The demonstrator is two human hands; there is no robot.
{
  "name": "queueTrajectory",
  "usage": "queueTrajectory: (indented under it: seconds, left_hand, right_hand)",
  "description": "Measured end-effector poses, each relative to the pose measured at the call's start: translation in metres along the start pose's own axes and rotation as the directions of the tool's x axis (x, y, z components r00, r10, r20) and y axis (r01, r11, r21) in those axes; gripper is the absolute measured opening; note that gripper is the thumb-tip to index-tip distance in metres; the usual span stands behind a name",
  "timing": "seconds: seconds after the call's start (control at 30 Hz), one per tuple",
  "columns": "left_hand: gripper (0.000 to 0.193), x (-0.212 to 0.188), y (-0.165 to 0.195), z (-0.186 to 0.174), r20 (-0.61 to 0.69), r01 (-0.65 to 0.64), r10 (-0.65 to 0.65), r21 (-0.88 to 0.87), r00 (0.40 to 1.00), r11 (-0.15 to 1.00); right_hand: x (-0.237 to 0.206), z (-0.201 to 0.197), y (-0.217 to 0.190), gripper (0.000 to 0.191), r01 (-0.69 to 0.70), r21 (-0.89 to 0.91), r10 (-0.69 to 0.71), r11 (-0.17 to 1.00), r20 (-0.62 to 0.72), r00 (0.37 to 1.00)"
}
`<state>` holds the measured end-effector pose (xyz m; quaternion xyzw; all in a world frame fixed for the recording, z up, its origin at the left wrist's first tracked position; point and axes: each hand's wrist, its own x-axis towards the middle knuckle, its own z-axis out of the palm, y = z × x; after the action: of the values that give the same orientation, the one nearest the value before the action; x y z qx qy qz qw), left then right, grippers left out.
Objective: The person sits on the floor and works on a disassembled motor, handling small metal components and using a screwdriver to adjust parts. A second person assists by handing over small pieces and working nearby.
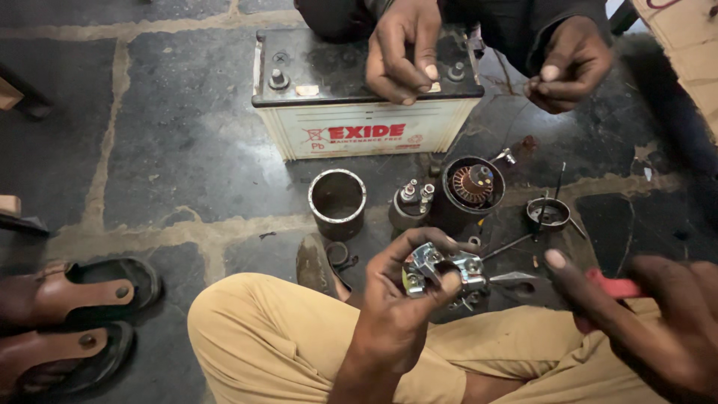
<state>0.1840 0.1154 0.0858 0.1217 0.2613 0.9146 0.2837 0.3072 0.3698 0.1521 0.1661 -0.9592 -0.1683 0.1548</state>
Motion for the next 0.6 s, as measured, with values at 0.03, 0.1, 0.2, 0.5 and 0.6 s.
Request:
queueTrajectory:
  seconds: [0.03,0.1,0.2,0.5,0.6]
  left_hand:
    - [0.031,-0.001,0.001,0.001,0.010,-0.027,0.027,0.031,1.000,0.999]
    - [0.030,-0.001,0.002,0.001,0.009,-0.033,0.033,0.087,0.999,0.996]
    - [0.030,-0.001,0.003,0.002,0.019,-0.036,0.034,0.107,0.999,0.994]
    - [0.027,-0.005,0.016,0.010,0.105,-0.165,0.135,0.373,0.985,0.913]
    - [0.022,-0.008,0.023,0.015,0.266,-0.364,0.260,0.513,0.928,0.777]
  right_hand:
    - [0.000,-0.002,-0.003,0.064,-0.038,0.058,0.033,0.998,0.078,0.996]
    - [0.000,-0.005,-0.008,0.069,-0.119,0.109,0.100,0.987,0.170,0.980]
    - [-0.009,-0.010,-0.012,0.079,-0.202,0.125,0.177,0.971,0.185,0.967]
    - [-0.036,0.022,0.001,0.063,-0.525,0.396,0.310,0.753,0.490,0.814]
    - [-0.045,0.034,0.018,0.054,-0.559,0.696,0.058,0.452,0.602,0.796]
